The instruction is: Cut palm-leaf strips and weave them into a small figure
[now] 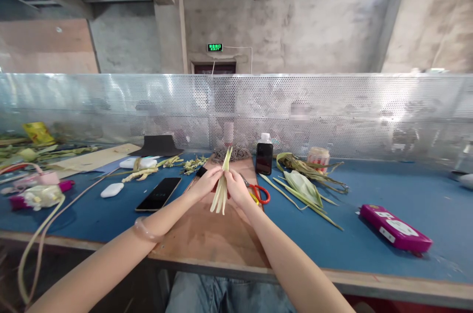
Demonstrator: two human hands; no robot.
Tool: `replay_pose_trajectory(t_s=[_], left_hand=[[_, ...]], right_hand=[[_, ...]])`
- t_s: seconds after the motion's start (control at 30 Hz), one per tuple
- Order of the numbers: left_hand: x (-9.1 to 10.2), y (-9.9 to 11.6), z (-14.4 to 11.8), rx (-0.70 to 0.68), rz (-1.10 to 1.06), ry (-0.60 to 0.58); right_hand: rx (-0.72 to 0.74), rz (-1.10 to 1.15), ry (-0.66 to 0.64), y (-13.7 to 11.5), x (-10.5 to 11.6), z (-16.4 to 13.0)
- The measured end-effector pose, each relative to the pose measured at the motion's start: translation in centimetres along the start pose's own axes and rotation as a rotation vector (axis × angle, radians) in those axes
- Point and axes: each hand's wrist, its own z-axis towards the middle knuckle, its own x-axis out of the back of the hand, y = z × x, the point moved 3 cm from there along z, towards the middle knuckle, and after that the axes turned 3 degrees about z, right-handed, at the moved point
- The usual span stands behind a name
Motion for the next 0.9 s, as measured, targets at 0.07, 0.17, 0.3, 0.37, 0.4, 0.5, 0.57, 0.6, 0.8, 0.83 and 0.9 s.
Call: replay_pose_trajectory(t_s=[0.07, 0.17, 0.3, 0.37, 0.4, 0.5, 0.57, 0.6, 0.8, 0.83, 0.9], left_hand=[[-0.1, 0.1, -0.1, -0.028, 0.058, -0.017], [-0.1, 0.2, -0.2, -0.047, 0.142, -0.027], [-0.1, 0.5, -0.3, -0.069, 0.209, 0.0], [-0.1, 0.5, -0.4, -0.076, 0.226, 0.0], [-0.1, 0.6, -0.4, -0.083, 0.235, -0.002], [-0.2, 0.5, -0.4, -0.097, 0.245, -0.016], [-0.3, 0.3, -0.4, -0.085, 0.225, -0.03], [-0.4, 0.2, -0.4, -0.074, 0.211, -0.035], [-0.5, 0.4, -0.5, -0.067, 0.18, -0.025], [-0.5, 0.4, -0.5, -0.071, 0.182, -0.012], [-0.4, 0.6, -0.5, -0.084, 0.189, 0.017]], right_hand=[[0.006, -0.016, 0.037, -0.2, 0.1, -0.1], [0.008, -0.046, 0.065, -0.5, 0.3, -0.2], [0.041, -0.082, 0.067, -0.6, 0.4, -0.3], [0.033, -0.112, 0.077, -0.3, 0.5, -0.1], [0.028, -0.126, 0.083, 0.0, 0.5, 0.1], [0.045, -0.161, 0.09, 0.9, 0.6, 0.5], [0.068, -0.177, 0.085, 1.4, 0.6, 0.7], [0.079, -0.183, 0.081, 1.5, 0.6, 0.7], [0.125, -0.188, 0.069, 1.5, 0.5, 0.7], [0.127, -0.19, 0.073, 1.4, 0.4, 0.6], [0.135, -0.193, 0.08, 1.2, 0.4, 0.6]])
